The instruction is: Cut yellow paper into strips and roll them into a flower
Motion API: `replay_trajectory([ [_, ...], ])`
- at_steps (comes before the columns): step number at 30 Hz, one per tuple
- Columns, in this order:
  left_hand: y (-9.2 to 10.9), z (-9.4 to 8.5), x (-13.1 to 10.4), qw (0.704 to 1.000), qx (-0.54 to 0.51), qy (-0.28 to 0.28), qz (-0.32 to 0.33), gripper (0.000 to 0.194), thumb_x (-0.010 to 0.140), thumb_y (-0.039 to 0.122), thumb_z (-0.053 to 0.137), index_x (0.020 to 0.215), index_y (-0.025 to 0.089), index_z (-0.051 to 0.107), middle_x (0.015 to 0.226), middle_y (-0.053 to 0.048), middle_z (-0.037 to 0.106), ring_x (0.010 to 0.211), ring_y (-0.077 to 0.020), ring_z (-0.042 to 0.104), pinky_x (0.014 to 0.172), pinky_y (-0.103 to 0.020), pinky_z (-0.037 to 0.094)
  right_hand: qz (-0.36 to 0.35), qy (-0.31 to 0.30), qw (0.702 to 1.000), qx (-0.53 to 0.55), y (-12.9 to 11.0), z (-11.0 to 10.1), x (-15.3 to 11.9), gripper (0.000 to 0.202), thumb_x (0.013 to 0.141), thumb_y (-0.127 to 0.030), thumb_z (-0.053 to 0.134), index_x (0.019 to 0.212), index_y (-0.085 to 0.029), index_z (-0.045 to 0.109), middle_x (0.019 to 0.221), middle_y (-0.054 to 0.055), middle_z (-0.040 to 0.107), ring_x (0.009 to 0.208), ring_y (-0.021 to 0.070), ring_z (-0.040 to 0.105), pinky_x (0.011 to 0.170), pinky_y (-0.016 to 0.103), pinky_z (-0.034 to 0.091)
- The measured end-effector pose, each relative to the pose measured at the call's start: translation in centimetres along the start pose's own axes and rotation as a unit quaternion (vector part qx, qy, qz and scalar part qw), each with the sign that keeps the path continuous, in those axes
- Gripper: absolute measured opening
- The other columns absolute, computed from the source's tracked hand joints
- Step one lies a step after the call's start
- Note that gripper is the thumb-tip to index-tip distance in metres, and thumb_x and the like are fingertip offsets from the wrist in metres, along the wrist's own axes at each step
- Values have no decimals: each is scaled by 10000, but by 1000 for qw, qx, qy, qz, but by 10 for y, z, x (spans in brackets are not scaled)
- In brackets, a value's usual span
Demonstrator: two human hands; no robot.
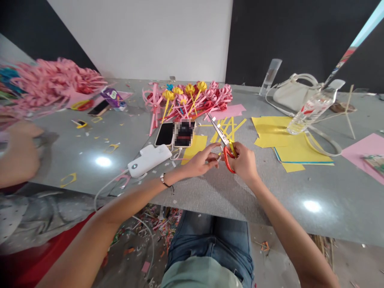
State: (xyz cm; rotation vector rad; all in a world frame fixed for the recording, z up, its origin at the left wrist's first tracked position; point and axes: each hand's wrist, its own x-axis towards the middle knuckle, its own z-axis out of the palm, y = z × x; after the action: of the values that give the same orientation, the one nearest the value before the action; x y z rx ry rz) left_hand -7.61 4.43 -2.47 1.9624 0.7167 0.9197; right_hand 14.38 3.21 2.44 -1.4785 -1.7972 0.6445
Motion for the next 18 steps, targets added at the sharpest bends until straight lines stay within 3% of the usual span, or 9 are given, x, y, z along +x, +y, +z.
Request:
replay_trajectory([
  [8,8,-1,-1,997,81,-15,-2,616,1022,184,518,1608,203,329,906,-44,779,899,-230,773,892,-405,572,4,-1,1000,30,3,-1,2,289,780,-449,782,882,-205,665,725,29,645,649,165,521,585,290,367],
  [13,4,-2,-1,997,76,-8,-13,636,993,138,515,1601,215,346,931,-41,776,865,-189,768,869,-355,565,-13,-27,999,42,5,2,1,242,815,-409,739,839,-202,616,669,-28,509,621,124,407,571,278,321],
  [15,3,-3,-1,997,81,-1,-15,564,994,143,510,1546,220,422,921,-32,764,836,-165,755,828,-318,558,-19,-31,998,43,5,2,0,224,821,-387,734,831,-202,608,663,-39,470,620,117,377,565,275,303],
  [18,4,-6,0,994,103,16,-18,334,1010,192,527,1337,203,594,897,-33,754,814,-146,731,763,-272,531,-27,-27,998,57,9,2,1,222,779,-354,768,885,-198,651,701,-24,537,640,128,435,584,278,332],
])
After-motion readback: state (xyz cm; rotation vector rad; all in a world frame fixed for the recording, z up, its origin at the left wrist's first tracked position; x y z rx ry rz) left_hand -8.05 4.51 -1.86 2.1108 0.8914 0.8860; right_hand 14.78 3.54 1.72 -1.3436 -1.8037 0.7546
